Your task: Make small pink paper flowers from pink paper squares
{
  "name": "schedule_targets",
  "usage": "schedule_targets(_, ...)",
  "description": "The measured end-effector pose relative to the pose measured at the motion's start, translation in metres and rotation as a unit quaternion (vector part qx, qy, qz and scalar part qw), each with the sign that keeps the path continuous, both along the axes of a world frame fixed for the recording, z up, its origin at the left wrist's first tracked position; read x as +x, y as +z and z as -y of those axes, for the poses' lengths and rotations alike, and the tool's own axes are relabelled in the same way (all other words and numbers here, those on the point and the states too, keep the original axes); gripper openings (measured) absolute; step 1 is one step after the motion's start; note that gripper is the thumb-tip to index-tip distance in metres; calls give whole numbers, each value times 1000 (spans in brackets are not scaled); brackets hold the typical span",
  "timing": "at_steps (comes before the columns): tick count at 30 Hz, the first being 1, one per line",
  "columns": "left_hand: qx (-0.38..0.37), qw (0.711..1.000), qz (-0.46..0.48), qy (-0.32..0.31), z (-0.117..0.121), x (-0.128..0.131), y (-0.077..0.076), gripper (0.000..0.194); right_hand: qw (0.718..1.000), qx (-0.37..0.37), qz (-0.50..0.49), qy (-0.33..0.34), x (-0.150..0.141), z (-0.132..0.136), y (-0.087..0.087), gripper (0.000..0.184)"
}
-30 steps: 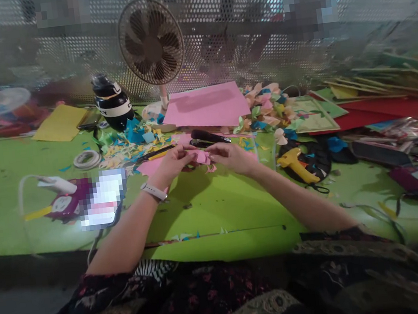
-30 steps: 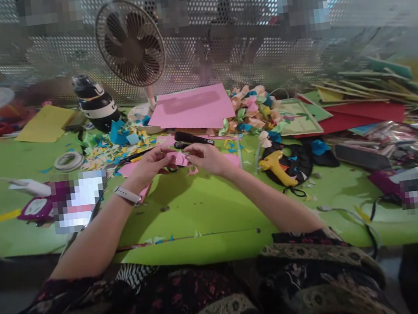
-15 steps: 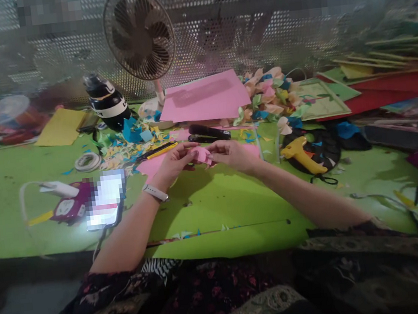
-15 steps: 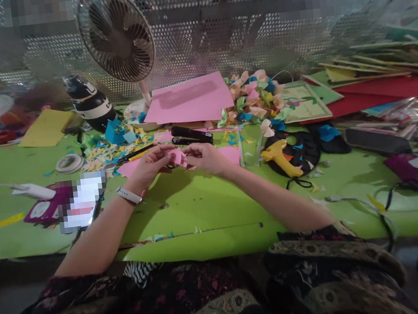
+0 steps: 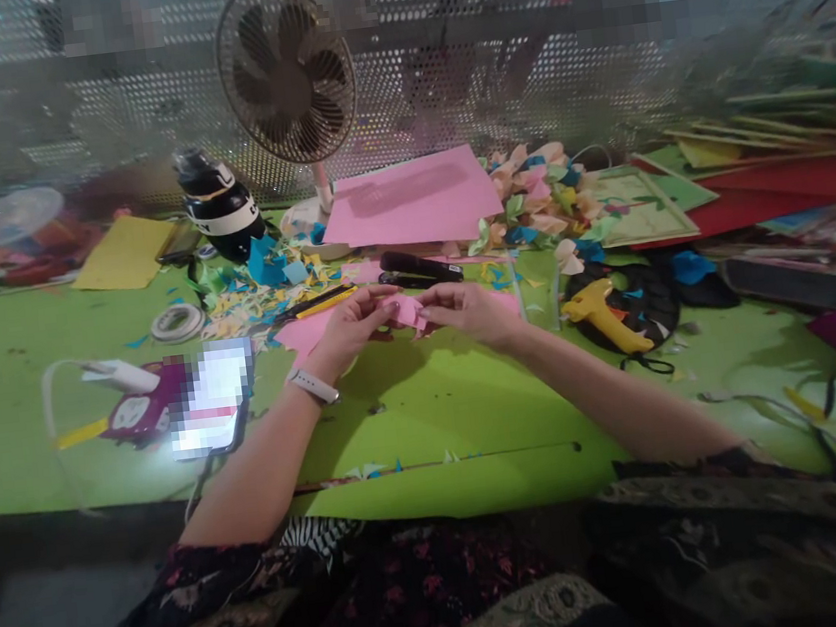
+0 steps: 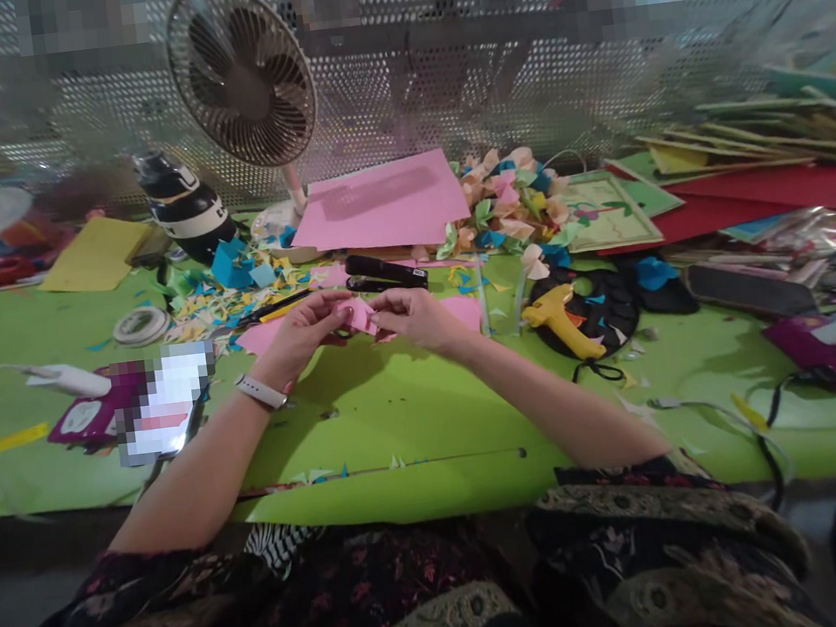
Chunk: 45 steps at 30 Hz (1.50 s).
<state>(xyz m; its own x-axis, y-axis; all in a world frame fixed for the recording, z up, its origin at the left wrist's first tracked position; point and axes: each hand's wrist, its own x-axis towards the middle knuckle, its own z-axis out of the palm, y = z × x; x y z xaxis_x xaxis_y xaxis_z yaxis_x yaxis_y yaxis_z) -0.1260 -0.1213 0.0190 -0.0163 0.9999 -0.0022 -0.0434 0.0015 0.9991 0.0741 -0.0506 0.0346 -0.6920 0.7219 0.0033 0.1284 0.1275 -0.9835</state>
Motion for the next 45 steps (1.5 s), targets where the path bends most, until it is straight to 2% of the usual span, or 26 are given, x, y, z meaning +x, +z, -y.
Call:
schedule_targets(11, 12, 999, -24, -19, 2, 3, 0, 48, 1000, 0, 15, 0, -3, 1, -6, 26)
schedule_targets(15, 42, 998, -33, -17, -1, 6, -5, 48, 999, 19, 35, 35, -2, 2, -3, 16)
schedule_targets(19, 61, 998, -27, -23, -2, 8, -8, 51, 998, 7, 23, 55, -1, 2, -2, 14)
schedule_targets(24, 61, 997, -26, -40, 1, 8, -4, 51, 996, -59, 15, 64, 0, 2, 0, 11)
schedule_targets(29, 67, 995, -19, -73, 4, 10, -1, 58, 985, -165, 24, 31, -1, 2, 2, 22)
schedule_targets(33, 67, 996, -20, -61, 5, 13, -1, 57, 981, -190, 30, 30, -4, 5, 1, 17)
schedule_targets(37, 54, 996, -17, -75, 6, 13, 1, 58, 984, -163, 21, 70, -1, 5, 3, 17)
schedule_targets(40, 56, 994, -10, -91, 5, 12, 0, 56, 989, -119, 17, 88, 4, 1, 7, 28)
schedule_targets(43, 57, 995, -6, -85, 3, 11, -4, 60, 995, -69, 20, 67, 7, -5, 8, 33)
schedule_targets(45, 57, 995, -16, -79, 1, 10, -8, 63, 998, -38, 24, 54, 8, -7, 7, 27)
